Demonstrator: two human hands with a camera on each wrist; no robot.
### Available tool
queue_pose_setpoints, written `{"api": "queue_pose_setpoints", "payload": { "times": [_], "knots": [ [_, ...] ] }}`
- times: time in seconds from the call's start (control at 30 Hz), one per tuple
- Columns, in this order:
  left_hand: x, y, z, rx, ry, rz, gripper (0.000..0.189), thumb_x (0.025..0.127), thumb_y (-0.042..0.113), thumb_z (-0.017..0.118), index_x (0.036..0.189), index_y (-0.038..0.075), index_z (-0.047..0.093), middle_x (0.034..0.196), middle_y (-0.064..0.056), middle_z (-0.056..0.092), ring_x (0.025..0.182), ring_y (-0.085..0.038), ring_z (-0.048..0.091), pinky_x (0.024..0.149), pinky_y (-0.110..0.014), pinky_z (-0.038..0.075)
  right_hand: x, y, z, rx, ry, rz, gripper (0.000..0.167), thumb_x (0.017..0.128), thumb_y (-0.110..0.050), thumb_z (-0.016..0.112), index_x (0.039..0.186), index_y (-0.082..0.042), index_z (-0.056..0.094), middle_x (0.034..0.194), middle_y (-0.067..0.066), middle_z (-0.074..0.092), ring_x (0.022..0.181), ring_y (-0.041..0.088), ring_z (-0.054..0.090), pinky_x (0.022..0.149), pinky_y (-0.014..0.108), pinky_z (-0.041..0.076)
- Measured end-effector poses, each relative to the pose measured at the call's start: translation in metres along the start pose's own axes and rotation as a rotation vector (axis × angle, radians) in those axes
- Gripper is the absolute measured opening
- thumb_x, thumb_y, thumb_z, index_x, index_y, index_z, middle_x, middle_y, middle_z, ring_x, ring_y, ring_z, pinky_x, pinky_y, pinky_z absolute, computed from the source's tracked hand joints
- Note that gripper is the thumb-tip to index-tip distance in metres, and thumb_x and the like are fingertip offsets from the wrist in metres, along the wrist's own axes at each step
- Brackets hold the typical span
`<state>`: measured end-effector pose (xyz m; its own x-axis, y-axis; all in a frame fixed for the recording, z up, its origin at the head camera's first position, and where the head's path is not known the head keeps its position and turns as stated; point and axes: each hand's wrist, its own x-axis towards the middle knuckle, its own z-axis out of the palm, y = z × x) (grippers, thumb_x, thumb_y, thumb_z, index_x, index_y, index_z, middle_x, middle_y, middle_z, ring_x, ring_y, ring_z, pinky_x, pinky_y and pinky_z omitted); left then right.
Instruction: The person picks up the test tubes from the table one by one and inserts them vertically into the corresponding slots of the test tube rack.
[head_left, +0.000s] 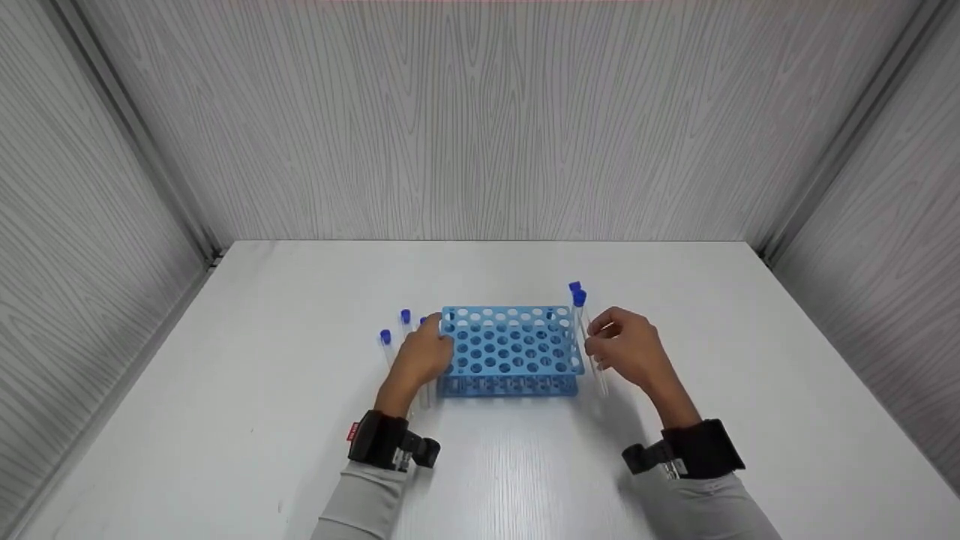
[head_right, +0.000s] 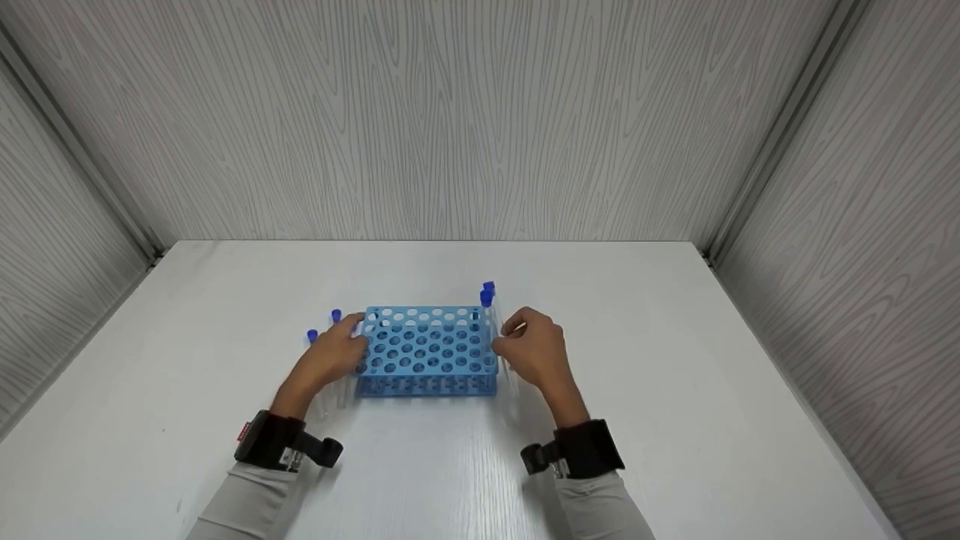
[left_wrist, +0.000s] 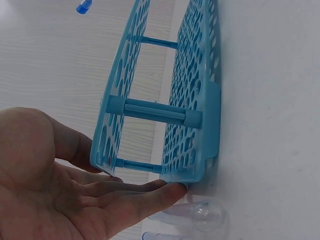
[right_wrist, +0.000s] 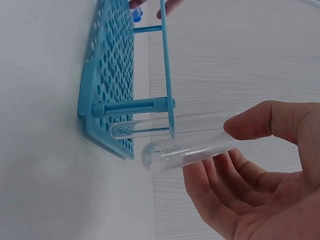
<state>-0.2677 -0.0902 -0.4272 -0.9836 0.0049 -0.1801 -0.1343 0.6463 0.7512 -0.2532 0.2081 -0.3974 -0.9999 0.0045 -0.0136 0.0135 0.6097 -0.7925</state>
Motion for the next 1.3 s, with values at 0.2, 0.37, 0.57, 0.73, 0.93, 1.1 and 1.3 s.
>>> {"api": "queue_pose_setpoints", "payload": {
  "times": [0.2,0.37,0.57,0.73,0.93,1.1,1.3],
  "knots": [
    [0.001,0.001,0.000,-0.001,0.003,0.003,0.058,0.104,0.018,0.036,0.160,0.004,0.027,0.161,-0.019,0.037,0.150,-0.038,0.033,0.123,-0.053,0.027,0.000,-0.001,0.000,0.006,0.006,-0.019,0.025,0.086,-0.015,0.067,0.108,-0.002,0.065,0.100,0.017,0.072,0.075,0.021,0.070,0.069,0.030,0.061],
    [0.000,0.000,0.001,-0.003,0.000,0.002,0.058,0.104,0.019,0.036,0.160,0.004,0.027,0.162,-0.018,0.036,0.151,-0.038,0.031,0.123,-0.053,0.027,-0.001,-0.002,0.000,0.013,0.013,-0.010,0.024,0.086,-0.015,0.067,0.107,-0.003,0.065,0.099,0.016,0.072,0.075,0.022,0.070,0.070,0.032,0.061],
    [0.000,-0.001,0.001,0.004,-0.003,0.009,0.058,0.105,0.019,0.036,0.160,0.003,0.026,0.161,-0.020,0.036,0.150,-0.039,0.033,0.122,-0.053,0.028,-0.003,-0.004,-0.001,0.028,0.016,-0.023,0.025,0.086,-0.014,0.066,0.108,-0.003,0.064,0.101,0.017,0.072,0.076,0.023,0.071,0.072,0.033,0.062],
    [0.001,-0.001,0.000,-0.003,-0.003,0.014,0.058,0.105,0.018,0.036,0.160,0.003,0.025,0.161,-0.020,0.036,0.150,-0.039,0.033,0.123,-0.052,0.028,-0.005,-0.007,-0.003,0.040,0.027,-0.058,0.025,0.087,-0.012,0.065,0.109,-0.002,0.064,0.102,0.018,0.072,0.076,0.021,0.071,0.072,0.031,0.062],
    [0.001,0.001,-0.001,-0.009,-0.005,0.001,0.059,0.105,0.020,0.036,0.160,0.004,0.025,0.163,-0.019,0.034,0.151,-0.038,0.029,0.123,-0.052,0.026,-0.007,-0.010,-0.005,0.057,0.045,-0.077,0.024,0.088,-0.012,0.065,0.109,-0.001,0.063,0.101,0.017,0.072,0.078,0.020,0.071,0.072,0.031,0.062],
    [0.000,0.002,-0.001,-0.003,-0.005,0.011,0.058,0.105,0.019,0.036,0.160,0.003,0.025,0.162,-0.020,0.036,0.150,-0.039,0.032,0.123,-0.053,0.027,-0.009,-0.013,-0.004,0.067,0.065,-0.085,0.023,0.087,-0.010,0.066,0.108,-0.002,0.063,0.101,0.017,0.071,0.080,0.020,0.071,0.072,0.029,0.062],
    [-0.001,0.002,-0.001,-0.003,-0.009,-0.003,0.059,0.104,0.019,0.035,0.160,0.005,0.025,0.161,-0.020,0.038,0.149,-0.038,0.036,0.122,-0.054,0.028,-0.010,-0.015,-0.003,0.075,0.071,-0.086,0.024,0.086,-0.010,0.066,0.108,-0.002,0.063,0.105,0.017,0.071,0.087,0.022,0.071,0.072,0.029,0.062]
  ]
}}
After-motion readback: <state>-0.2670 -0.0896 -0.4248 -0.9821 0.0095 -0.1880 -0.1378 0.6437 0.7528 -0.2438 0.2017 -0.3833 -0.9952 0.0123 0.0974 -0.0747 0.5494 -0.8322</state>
